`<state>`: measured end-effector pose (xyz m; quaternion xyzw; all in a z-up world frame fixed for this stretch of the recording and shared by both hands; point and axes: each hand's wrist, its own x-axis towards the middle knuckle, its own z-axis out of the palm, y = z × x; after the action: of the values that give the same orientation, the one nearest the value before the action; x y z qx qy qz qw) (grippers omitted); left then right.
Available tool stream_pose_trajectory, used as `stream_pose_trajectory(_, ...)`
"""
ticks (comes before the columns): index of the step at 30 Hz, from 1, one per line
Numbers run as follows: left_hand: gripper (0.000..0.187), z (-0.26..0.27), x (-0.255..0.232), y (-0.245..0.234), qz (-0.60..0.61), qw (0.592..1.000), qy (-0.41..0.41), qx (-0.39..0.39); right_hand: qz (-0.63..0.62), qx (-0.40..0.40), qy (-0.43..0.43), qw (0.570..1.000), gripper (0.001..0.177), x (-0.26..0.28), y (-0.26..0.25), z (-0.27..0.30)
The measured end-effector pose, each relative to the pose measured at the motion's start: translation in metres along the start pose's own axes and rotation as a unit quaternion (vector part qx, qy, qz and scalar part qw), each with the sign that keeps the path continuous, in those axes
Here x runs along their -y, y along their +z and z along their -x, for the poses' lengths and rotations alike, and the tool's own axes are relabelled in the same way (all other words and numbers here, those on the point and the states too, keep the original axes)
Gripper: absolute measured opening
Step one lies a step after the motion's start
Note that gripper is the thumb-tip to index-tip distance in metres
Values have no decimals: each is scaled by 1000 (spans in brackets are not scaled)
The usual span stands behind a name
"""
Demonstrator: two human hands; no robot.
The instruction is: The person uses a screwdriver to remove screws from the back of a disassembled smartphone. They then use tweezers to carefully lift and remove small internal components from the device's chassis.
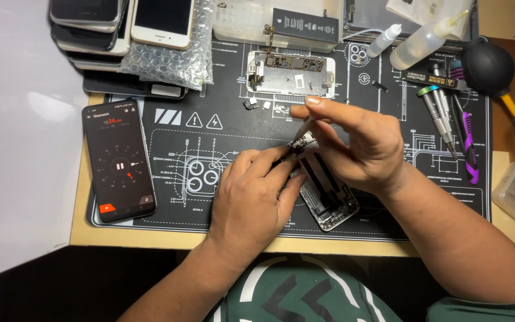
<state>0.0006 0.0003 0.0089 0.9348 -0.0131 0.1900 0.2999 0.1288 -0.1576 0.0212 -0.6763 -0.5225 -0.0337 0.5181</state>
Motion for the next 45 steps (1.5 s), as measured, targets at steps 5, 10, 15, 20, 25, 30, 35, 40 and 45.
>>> stream_pose_trajectory(5,24,2,4,5,0,1000,7,-5,95,-50,-85,991,35,-15,2,-5)
stream_pose_trajectory(10,26,1,2,3,1,1000,7,6,62,-29,-35,997,38,-3,3,-5)
stream_pose_trajectory(15,26,1,1,1,6,1000,-3,18,76,-47,-57,994,41,-4,3,-5)
stream_pose_trajectory(20,29,1,1,2,1,1000,3,22,51,-49,-59,996,38,-1,3,-5)
stream_pose_trajectory(25,29,2,1,4,6,1000,23,4,-5,-135,-28,990,31,16,12,-18)
stream_pose_trajectory(30,30,2,1,5,2,1000,21,4,11,-156,-39,987,33,2,11,-7)
stream_pose_trajectory(35,27,-1,-3,1,3,1000,16,-1,-17,-128,-9,992,33,17,12,-17)
stream_pose_trajectory(40,27,-2,-2,3,-3,1000,19,0,-6,-153,15,988,29,2,16,-9)
stream_pose_trajectory(45,26,-4,-2,2,2,1000,12,2,-1,-152,15,988,30,3,14,-13)
